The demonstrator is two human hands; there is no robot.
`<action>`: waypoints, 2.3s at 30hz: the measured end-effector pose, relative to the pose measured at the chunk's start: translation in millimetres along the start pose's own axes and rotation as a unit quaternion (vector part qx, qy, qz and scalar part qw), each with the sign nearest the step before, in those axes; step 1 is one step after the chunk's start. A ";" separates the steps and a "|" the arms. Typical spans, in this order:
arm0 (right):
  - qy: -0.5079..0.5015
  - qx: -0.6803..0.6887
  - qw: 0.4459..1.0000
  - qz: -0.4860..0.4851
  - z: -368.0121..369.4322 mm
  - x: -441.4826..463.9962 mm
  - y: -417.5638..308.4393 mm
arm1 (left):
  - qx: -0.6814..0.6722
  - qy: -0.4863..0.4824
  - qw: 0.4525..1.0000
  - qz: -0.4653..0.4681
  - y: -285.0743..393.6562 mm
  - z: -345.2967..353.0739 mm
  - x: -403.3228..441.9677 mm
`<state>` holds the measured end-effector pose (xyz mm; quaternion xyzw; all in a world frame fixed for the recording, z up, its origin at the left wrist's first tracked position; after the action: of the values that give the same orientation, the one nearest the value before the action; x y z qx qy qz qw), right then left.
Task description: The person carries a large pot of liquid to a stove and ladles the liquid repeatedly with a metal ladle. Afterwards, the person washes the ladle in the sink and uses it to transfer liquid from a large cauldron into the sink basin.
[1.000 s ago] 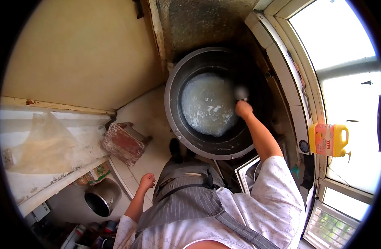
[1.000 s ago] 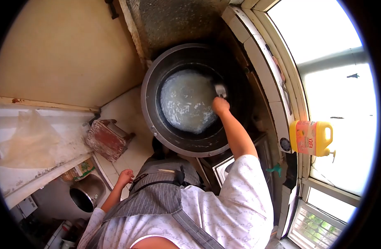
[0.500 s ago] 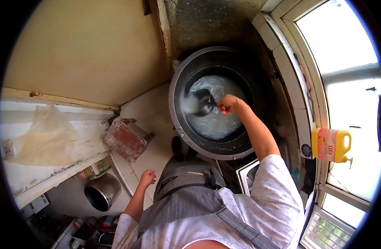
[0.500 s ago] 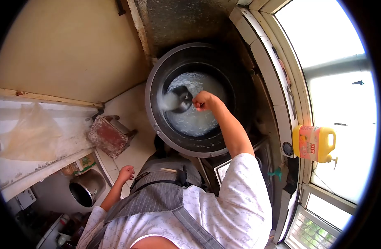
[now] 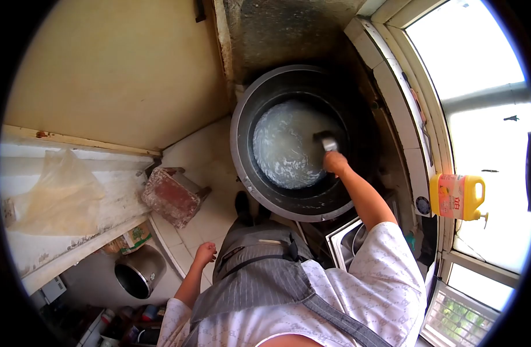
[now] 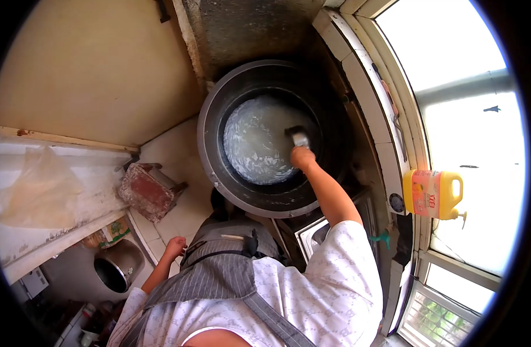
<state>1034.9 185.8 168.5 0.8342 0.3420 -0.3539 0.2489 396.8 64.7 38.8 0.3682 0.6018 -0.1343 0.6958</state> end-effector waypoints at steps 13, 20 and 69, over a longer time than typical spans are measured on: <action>-0.382 0.714 0.581 -0.074 22.6 8.9 -104.5 | -0.018 0.022 0.999 0.014 14.3 -23.6 -14.6; -0.215 0.938 0.204 -0.178 -23.8 17.8 -65.5 | 0.051 0.000 0.999 0.014 27.7 -37.4 -12.6; -0.030 0.839 0.543 -0.002 299.8 -292.4 109.6 | 0.590 0.182 0.722 0.312 488.7 164.0 135.9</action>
<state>840.0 -197.0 222.3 0.6508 -0.1173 -0.5045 -0.5552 858.5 327.5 83.7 0.8886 0.3668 -0.1685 0.2176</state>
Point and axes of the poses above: each hand's wrist, its own x-axis towards the middle knuckle, its own z-axis out of the palm, y = z × x, the point moved 9 cm from there along x, towards the middle knuckle, and after that the axes turned 6 degrees about -y, right-handed, at the moved point
